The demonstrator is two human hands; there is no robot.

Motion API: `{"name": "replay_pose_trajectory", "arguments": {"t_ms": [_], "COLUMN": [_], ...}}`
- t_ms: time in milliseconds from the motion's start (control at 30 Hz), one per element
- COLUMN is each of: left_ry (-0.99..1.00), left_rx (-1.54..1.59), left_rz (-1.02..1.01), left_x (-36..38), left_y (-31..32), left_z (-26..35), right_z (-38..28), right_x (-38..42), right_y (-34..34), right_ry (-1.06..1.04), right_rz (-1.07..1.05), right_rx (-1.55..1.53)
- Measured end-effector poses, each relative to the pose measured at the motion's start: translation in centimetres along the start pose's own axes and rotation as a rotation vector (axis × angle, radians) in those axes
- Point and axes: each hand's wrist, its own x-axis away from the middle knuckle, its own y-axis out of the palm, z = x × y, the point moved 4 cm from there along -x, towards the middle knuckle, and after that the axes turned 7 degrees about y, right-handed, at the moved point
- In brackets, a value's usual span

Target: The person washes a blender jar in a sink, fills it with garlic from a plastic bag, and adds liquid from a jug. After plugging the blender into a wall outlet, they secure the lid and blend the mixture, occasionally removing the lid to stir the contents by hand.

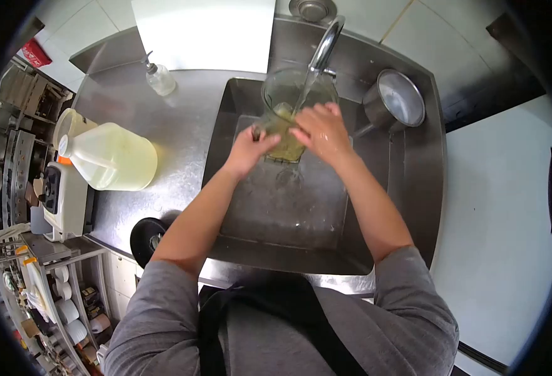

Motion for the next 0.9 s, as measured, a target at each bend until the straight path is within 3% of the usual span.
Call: {"name": "replay_pose_trajectory", "arguments": {"t_ms": [100, 233, 300, 333, 367, 433, 500, 567, 600, 700, 733, 767, 833, 867, 900], "left_ry": [-0.019, -0.053, -0.048, -0.048, -0.034, -0.010, -0.003, 0.004, 0.012, 0.054, 0.080, 0.101, 0.087, 0.073, 0.070], "left_rx": [0.147, 0.186, 0.202, 0.202, 0.164, 0.126, -0.016, -0.138, -0.132, -0.086, -0.141, -0.196, -0.177, -0.161, -0.158], "left_rz": [0.125, 0.193, 0.179, 0.176, 0.144, 0.115, -0.007, 0.040, 0.035, 0.042, 0.027, 0.012, 0.011, -0.007, 0.000], "left_x": [-2.0, -1.3, -0.9, -1.1, -1.4, -1.7, -1.0, -0.7, -0.6, -1.3, -1.8, -2.1, -2.8, -3.0, -2.9], "left_y": [0.0, 0.9, 1.7, 1.7, 1.7, 1.9, 2.6, 2.2, 2.0, 1.4, 1.1, 0.9, 0.7, 0.9, 1.1], "left_z": [-0.1, 1.2, 1.5, 0.8, 0.1, 0.1, 1.2, 2.3, 2.1, 2.0, 2.1, 2.1, 1.8, 1.6, 1.5], "right_z": [0.8, 2.2, 5.4, 6.5, 6.8, 6.5, 7.0, 4.6, 3.7, 2.7, 2.5, 3.6, 6.2, 5.8, 5.1], "right_x": [-2.5, -5.2, -6.6, -7.3, -7.8, -6.5, -4.5, -4.7, -4.9, -5.3, -5.4, -5.5, -5.7, -6.5, -7.1], "right_y": [-0.2, -1.5, 0.6, 1.5, 2.5, 7.4, 15.0, 12.5, 13.0, 8.7, 8.1, 10.0, 15.5, 14.6, 13.2], "right_ry": [0.093, 0.197, 0.484, 0.537, 0.538, 0.266, -0.144, 0.001, 0.225, 0.226, 0.340, 0.327, 0.056, -0.100, -0.105], "right_rz": [0.046, -0.218, -0.734, -0.887, -0.884, -1.288, -1.141, -1.047, -1.104, -1.094, -1.074, -1.084, -1.129, -1.159, -1.165], "right_rx": [-0.056, -0.289, -0.594, -0.563, -0.560, -0.297, -0.239, -0.324, -0.621, -0.638, -0.591, -0.585, -0.466, -0.365, -0.364]}}
